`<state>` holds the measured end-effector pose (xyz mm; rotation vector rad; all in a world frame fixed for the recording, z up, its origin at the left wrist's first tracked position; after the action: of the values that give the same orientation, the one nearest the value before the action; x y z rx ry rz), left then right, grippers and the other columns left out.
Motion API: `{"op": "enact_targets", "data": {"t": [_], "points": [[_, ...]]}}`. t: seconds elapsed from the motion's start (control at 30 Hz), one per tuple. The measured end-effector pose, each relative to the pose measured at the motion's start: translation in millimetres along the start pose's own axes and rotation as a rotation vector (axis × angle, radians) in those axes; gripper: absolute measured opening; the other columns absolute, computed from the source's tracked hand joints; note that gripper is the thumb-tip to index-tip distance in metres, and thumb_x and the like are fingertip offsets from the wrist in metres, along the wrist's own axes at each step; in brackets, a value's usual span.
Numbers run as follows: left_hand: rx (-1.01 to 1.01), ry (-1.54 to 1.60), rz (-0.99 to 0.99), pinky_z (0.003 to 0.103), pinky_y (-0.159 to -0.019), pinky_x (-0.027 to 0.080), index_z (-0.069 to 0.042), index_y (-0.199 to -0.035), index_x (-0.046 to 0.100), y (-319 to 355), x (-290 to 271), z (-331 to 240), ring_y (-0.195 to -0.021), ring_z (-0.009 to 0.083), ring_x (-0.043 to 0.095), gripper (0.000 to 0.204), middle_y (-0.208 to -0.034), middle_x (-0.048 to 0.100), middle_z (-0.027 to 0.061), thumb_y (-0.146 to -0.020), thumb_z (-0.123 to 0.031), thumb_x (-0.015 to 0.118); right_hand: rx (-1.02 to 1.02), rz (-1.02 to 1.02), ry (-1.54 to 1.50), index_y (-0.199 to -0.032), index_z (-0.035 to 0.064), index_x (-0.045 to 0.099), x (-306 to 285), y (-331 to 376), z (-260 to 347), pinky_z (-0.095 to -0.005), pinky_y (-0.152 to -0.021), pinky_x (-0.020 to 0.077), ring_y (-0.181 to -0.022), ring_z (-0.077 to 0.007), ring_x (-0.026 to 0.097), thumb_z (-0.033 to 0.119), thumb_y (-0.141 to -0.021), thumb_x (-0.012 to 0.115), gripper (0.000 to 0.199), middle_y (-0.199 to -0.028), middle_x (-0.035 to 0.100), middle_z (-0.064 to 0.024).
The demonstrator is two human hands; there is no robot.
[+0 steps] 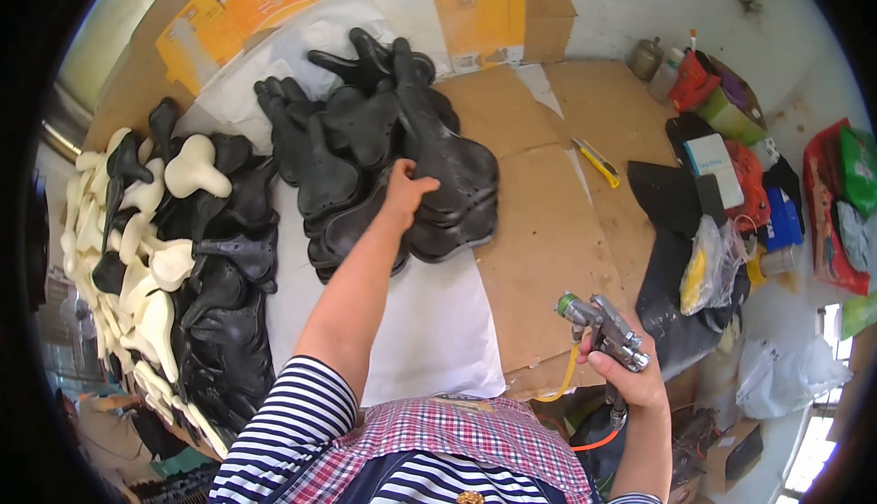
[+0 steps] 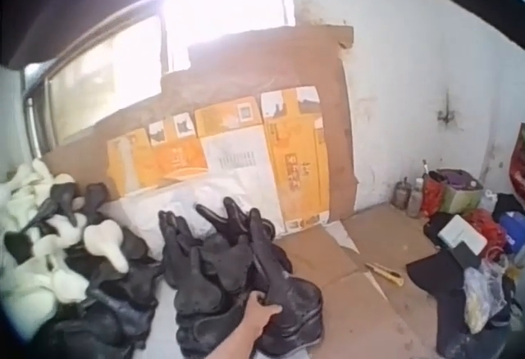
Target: Sorting bicycle saddle foam and covers, then applying adhesive with a spray gun.
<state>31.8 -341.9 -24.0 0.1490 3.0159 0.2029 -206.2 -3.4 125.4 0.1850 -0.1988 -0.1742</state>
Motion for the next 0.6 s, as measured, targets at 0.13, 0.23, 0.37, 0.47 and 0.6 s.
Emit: {"op": "enact_targets", "data": {"t": [0.13, 0.23, 0.37, 0.47, 0.6], "points": [[0.169, -0.047, 0.020, 0.028, -0.072, 0.041, -0.005, -0.093, 0.048, 65.4, -14.5, -56.3, -0.080, 0.0169, 0.047, 0.047, -0.086, 0.046, 0.0028, -0.053, -0.008, 0.072, 0.068, 0.052, 0.045, -0.128, -0.0032, 0.044, 18.6, -11.0, -9.4, -0.0292, -0.078, 0.0505, -0.083, -0.0155, 0.059, 0.006, -0.074, 0.069, 0.060, -0.091, 0.060, -0.0093], [0.530, -0.371, -0.239, 0.030, -0.075, 0.044, -0.005, -0.091, 0.052, 87.5, -126.4, -152.0, -0.083, 0.0176, 0.050, 0.044, -0.087, 0.050, 0.0038, -0.054, -0.010, 0.074, 0.075, 0.162, 0.151, -0.128, -0.0026, 0.044, 41.6, -22.4, -1.8, -0.0292, -0.077, 0.0504, -0.087, -0.0137, 0.057, 0.008, -0.076, 0.069, 0.059, -0.097, 0.059, -0.0085], [0.499, 0.616, -0.576, 0.034, -0.078, 0.046, -0.004, -0.096, 0.052, 74.1, -343.2, -207.4, -0.081, 0.0207, 0.055, 0.024, -0.085, 0.053, 0.0062, -0.083, -0.022, 0.060, -0.050, 0.144, 0.158, -0.129, -0.0026, 0.044, 65.1, -35.4, 37.6, -0.0304, -0.078, 0.0502, -0.089, -0.0141, 0.057, 0.011, -0.075, 0.069, 0.061, -0.099, 0.059, -0.0087], [0.410, 0.564, -0.478, 0.036, -0.074, 0.047, -0.002, -0.095, 0.053, 19.1, -400.3, -143.8, -0.085, 0.0221, 0.056, 0.020, -0.092, 0.057, 0.0126, -0.085, -0.018, 0.058, -0.158, 0.229, 0.179, -0.129, -0.0028, 0.044, 84.1, -49.7, 52.7, -0.0311, -0.078, 0.0501, -0.088, -0.0148, 0.057, 0.011, -0.075, 0.069, 0.061, -0.098, 0.059, -0.0092], [-0.277, 0.637, -0.269, 0.030, -0.050, 0.045, -0.006, -0.084, 0.061, -58.4, -182.4, -14.0, -0.057, 0.0186, 0.055, 0.009, -0.069, 0.057, 0.0065, -0.075, -0.008, 0.063, -0.085, 0.149, 0.248, -0.129, -0.0017, 0.044, 88.9, -58.0, 39.6, -0.0287, -0.076, 0.0484, -0.084, -0.0144, 0.059, 0.009, -0.077, 0.068, 0.058, -0.093, 0.061, -0.0084]]}}
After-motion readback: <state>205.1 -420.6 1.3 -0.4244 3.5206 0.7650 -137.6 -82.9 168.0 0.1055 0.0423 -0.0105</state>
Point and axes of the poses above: each hand's wrist, its own y-axis away from the middle knuckle, its own x-axis out of the palm, z = x × y, the point moved 9 cm from there along -y, towards the middle knuckle
